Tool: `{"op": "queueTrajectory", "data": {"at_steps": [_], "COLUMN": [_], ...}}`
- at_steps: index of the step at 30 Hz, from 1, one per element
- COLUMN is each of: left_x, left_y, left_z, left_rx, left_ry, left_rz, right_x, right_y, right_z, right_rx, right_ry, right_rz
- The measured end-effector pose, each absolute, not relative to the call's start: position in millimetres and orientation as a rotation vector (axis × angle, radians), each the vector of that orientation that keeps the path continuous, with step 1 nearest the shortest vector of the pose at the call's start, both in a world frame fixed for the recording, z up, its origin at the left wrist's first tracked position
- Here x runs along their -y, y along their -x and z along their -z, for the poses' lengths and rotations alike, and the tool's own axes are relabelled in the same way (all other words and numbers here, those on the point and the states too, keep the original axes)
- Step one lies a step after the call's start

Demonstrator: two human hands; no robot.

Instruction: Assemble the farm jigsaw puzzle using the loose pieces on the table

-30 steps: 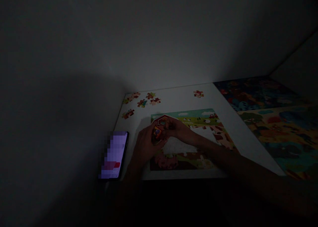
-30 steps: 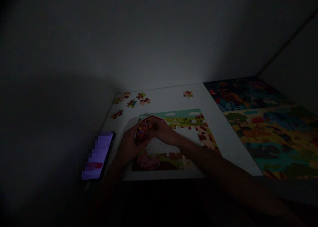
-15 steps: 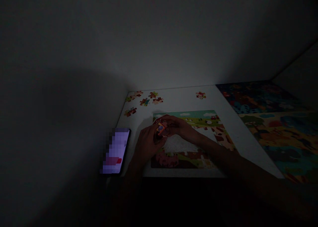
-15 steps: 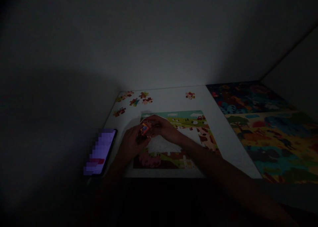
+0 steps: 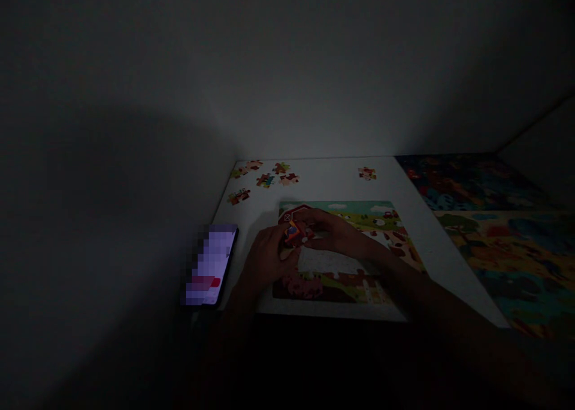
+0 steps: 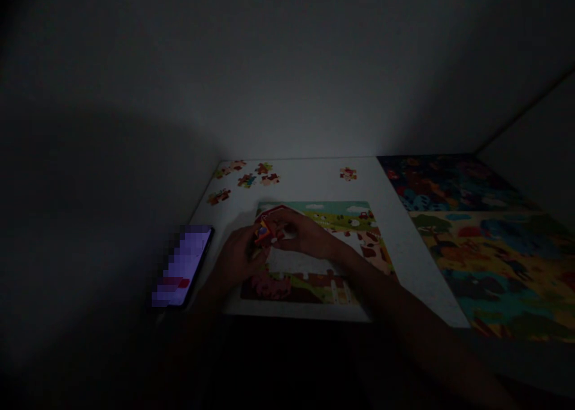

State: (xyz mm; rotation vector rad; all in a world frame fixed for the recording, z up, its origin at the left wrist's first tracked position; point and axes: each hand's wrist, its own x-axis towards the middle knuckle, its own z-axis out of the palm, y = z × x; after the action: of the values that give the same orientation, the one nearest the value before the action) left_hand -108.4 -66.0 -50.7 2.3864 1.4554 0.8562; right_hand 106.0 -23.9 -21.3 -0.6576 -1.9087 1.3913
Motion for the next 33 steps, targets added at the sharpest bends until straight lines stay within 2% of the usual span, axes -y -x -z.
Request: {"op": "queueTrajectory", "data": {"at_steps": [13,23,33], "left_x": [63.1,59.5,60.2], "left_y": [108.5,109.1,107.0], "left_z": [48.5,56.4,51.1], "left_rx": [-1.546,-1.597,-1.61], "left_ry": [-2.283,-2.362,-2.353], "left_rz": [-0.935,-0.852,-0.789], "right_x": [12.7,16.8,16.4], "right_y": [-131.0,-127.8,-127.3], "right_z": [24.4,20.4,25.4], "right_rx": [2.105,2.389,2.413], "right_ry": [0.956,0.963,0.976], "right_rz": [-0.868,-0.811,-0.775]}}
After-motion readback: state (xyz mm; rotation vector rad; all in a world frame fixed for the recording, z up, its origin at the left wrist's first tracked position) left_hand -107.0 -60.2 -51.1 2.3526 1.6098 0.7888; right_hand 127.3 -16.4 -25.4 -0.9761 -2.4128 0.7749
